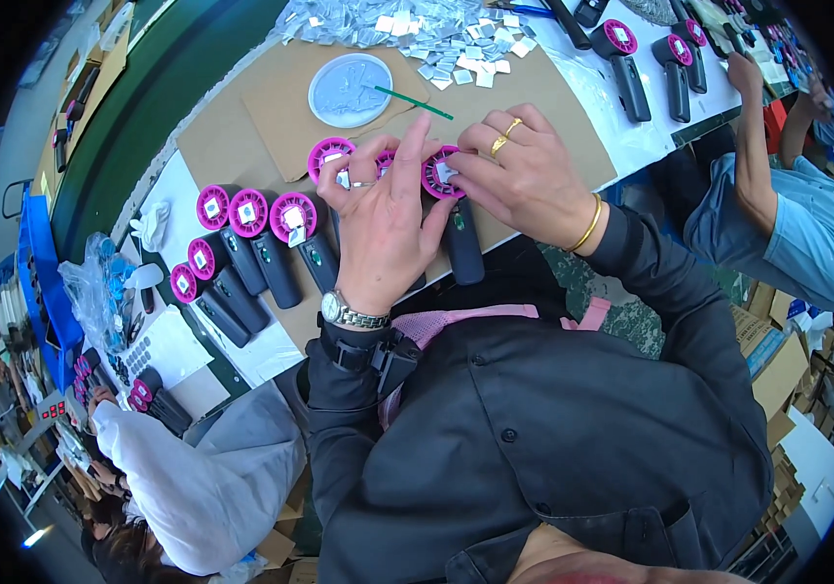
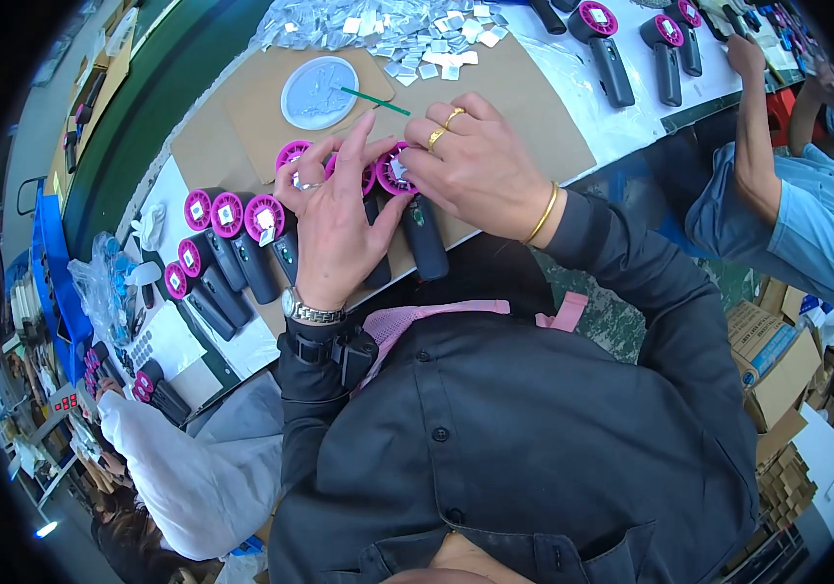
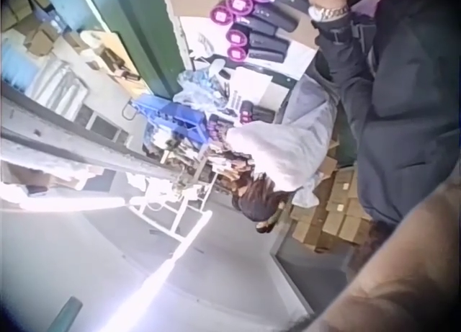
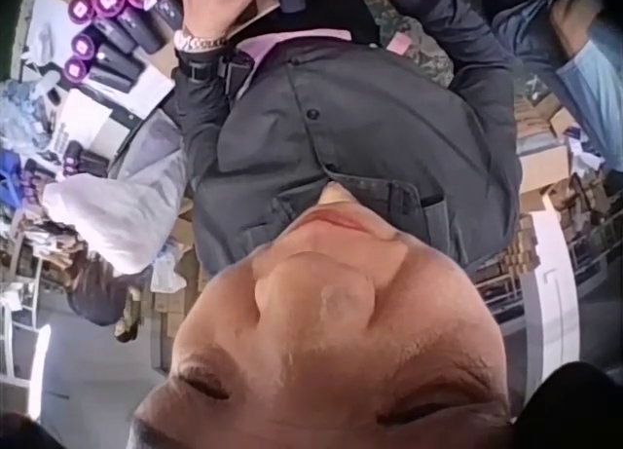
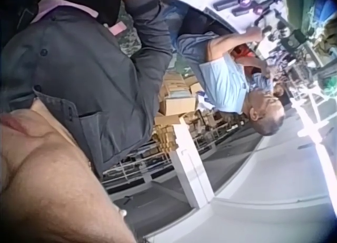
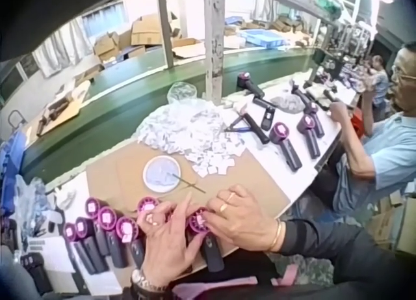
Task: The person applies a substance to the center of handheld fans using a thin stick, then places small square components onto the substance and presses them down with a padded tool.
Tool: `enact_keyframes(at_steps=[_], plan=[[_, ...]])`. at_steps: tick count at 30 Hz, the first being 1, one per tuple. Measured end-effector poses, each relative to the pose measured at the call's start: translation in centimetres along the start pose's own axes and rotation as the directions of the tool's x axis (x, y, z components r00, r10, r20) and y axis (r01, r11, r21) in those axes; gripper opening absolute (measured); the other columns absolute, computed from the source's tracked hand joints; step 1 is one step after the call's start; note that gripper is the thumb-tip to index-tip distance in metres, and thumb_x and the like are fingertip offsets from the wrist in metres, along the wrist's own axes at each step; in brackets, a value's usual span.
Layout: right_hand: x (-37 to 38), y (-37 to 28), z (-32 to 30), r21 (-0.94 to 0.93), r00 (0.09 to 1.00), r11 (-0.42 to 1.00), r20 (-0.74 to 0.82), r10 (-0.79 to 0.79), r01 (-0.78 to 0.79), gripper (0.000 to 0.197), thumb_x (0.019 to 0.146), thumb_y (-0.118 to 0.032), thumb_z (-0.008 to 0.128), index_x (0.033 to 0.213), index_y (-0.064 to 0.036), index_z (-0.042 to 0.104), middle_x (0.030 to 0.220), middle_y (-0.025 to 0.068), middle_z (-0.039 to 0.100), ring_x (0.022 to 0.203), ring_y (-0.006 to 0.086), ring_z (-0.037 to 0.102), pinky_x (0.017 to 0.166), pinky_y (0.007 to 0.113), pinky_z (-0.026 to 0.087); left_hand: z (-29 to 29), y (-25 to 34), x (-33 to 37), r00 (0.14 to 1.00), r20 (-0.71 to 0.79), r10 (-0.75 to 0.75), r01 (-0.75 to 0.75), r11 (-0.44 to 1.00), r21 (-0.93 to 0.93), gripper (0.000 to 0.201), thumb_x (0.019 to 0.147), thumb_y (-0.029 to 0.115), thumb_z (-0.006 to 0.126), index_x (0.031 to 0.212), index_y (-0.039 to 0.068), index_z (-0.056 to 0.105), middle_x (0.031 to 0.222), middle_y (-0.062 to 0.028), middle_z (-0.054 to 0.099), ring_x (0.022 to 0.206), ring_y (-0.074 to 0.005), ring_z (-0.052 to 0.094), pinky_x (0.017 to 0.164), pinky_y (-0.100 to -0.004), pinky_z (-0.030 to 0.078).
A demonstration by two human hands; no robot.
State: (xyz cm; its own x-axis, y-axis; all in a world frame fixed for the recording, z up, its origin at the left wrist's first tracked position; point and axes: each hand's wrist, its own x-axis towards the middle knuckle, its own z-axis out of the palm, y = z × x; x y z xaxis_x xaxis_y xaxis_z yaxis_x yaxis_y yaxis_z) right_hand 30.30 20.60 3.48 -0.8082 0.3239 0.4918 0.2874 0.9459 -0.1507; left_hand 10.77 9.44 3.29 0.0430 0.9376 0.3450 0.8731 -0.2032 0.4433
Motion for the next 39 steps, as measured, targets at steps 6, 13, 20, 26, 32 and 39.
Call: enact_keyframes(at_steps=[6, 13, 20, 26, 32, 39], plan=[[0.5, -0.3, -0.2, -0.095, 0.98, 0.988, 0.169, -0.102, 0.119, 0.018, 0.084, -0.015, 0.083, 0.099, -0.0072, 0.075, 0.109, 0.0031, 0.067, 0.105, 0.0231, 0.064, 0.097, 0.043, 0.05, 0.1, -0.3, -0.1, 0.999, 0.021, -0.032, 0.031, 0.999, 0.027, 0.096, 0.087, 0.021, 0.091, 0.17, 0.013, 0.042, 0.139, 0.0068, 0.077, 0.144, -0.0263, 0.054, 0.123, -0.0553, 0.019], [0.6, -0.8, 0.1, 0.063, 0.975, 0.991, 0.181, -0.126, 0.116, 0.02, 0.082, -0.016, 0.083, 0.097, -0.0063, 0.075, 0.109, 0.0045, 0.067, 0.101, 0.0249, 0.064, 0.096, 0.042, 0.049, 0.2, -0.6, -0.4, 1.0, 0.013, -0.006, 0.006, 1.0, -0.004, 0.095, 0.086, 0.018, 0.089, 0.17, 0.013, 0.043, 0.142, 0.0045, 0.076, 0.145, -0.0268, 0.053, 0.126, -0.0553, 0.018], [1.8, -3.2, 0.2, 0.068, 0.999, 0.997, -0.021, 0.031, -0.029, 0.024, 0.085, -0.02, 0.085, 0.103, -0.0103, 0.073, 0.107, 0.0043, 0.066, 0.101, 0.0262, 0.064, 0.094, 0.042, 0.047, -3.2, -2.0, -2.5, 0.998, -0.047, -0.038, 0.037, 0.999, -0.028, 0.088, 0.083, 0.011, 0.08, 0.166, 0.013, 0.05, 0.134, -0.0056, 0.075, 0.143, -0.0315, 0.055, 0.125, -0.0556, 0.02], [3.4, -3.9, 2.0, 0.097, 0.998, 0.994, -0.049, 0.049, -0.044, 0.027, 0.087, -0.022, 0.086, 0.109, -0.0123, 0.071, 0.104, 0.0036, 0.066, 0.1, 0.0259, 0.064, 0.094, 0.042, 0.046, -3.0, -3.4, -2.9, 0.997, -0.056, -0.058, 0.059, 0.998, 0.007, 0.086, 0.082, 0.011, 0.078, 0.164, 0.015, 0.054, 0.133, -0.0062, 0.075, 0.147, -0.0312, 0.052, 0.126, -0.0562, 0.02], [3.9, -2.8, 2.5, 0.01, 0.997, 0.999, -0.072, -0.03, 0.031, 0.019, 0.09, -0.02, 0.085, 0.105, -0.0121, 0.075, 0.104, 0.0032, 0.065, 0.102, 0.0256, 0.064, 0.095, 0.041, 0.046, -2.8, -3.7, -2.4, 0.999, -0.041, -0.035, 0.035, 0.999, 0.01, 0.089, 0.084, 0.01, 0.082, 0.166, 0.015, 0.05, 0.131, -0.0038, 0.077, 0.145, -0.0291, 0.054, 0.126, -0.058, 0.019], [4.0, -3.0, 3.2, 0.016, 0.999, 0.999, -0.011, 0.035, -0.035, 0.016, 0.089, -0.02, 0.084, 0.101, -0.011, 0.078, 0.106, 0.0038, 0.066, 0.105, 0.025, 0.063, 0.099, 0.041, 0.045, -2.8, -3.9, -1.9, 0.999, -0.034, -0.028, 0.028, 1.0, 0.0, 0.095, 0.086, 0.011, 0.087, 0.17, 0.015, 0.044, 0.129, 0.0006, 0.079, 0.143, -0.0278, 0.055, 0.125, -0.0596, 0.019]])
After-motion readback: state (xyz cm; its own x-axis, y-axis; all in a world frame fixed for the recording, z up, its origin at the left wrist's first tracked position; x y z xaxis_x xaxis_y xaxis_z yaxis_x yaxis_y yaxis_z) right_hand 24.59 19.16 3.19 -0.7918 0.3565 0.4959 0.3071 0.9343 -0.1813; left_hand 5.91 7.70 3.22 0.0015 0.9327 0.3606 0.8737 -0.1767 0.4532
